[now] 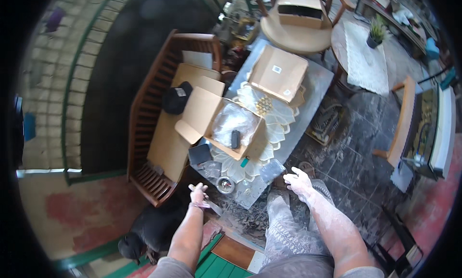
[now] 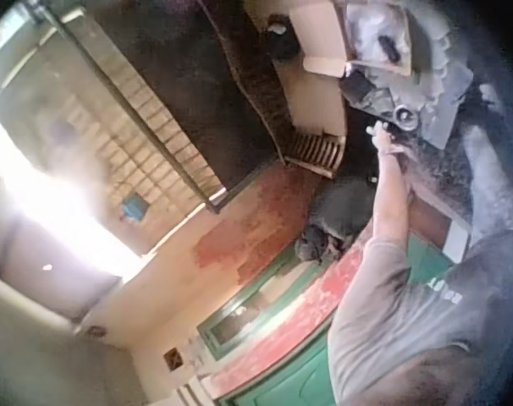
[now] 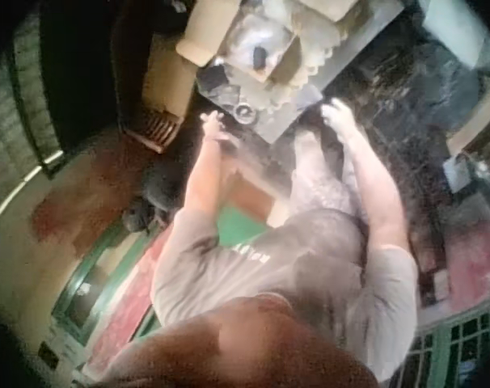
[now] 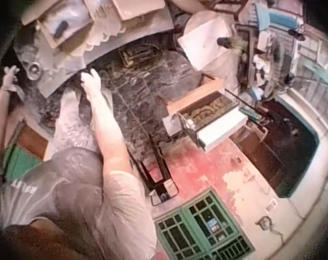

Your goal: The person prepares a wall for painting by scraping off old layers with a scraper, then sanding the surface with a sanding block.

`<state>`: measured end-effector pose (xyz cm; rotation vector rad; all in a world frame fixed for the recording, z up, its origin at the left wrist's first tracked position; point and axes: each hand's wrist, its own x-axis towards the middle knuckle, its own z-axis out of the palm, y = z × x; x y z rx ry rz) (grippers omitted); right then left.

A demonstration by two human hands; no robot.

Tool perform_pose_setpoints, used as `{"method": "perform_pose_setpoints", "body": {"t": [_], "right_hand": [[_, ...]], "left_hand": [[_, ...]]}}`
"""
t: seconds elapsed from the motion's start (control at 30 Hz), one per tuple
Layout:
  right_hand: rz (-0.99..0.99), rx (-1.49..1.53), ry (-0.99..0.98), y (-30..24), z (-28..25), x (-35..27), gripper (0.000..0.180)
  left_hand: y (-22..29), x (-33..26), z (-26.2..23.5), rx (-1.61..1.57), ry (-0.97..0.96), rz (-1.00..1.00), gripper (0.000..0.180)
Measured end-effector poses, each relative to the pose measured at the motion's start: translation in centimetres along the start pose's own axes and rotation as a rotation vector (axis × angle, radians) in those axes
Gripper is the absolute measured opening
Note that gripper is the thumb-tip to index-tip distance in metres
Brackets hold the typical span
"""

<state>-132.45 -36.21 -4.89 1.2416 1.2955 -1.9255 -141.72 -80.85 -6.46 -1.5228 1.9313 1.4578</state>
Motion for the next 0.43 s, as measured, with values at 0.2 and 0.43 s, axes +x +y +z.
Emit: {"method": "perform_pose_setpoints", "body": {"t": [0.2,0.43], "right_hand": [[-0.057,-0.357,0.332,10.1,-6.1,0.1,0.066],[0.197,-0.402,0.611,20.8,-16.2,-7.5,0.047]], "left_hand": [[2.9,14.7,2.6,0.058,-0.048,-0.112,0.029],[2.7,24.7,3.6,-0.172,-0.032,-0.111,0.044]]}}
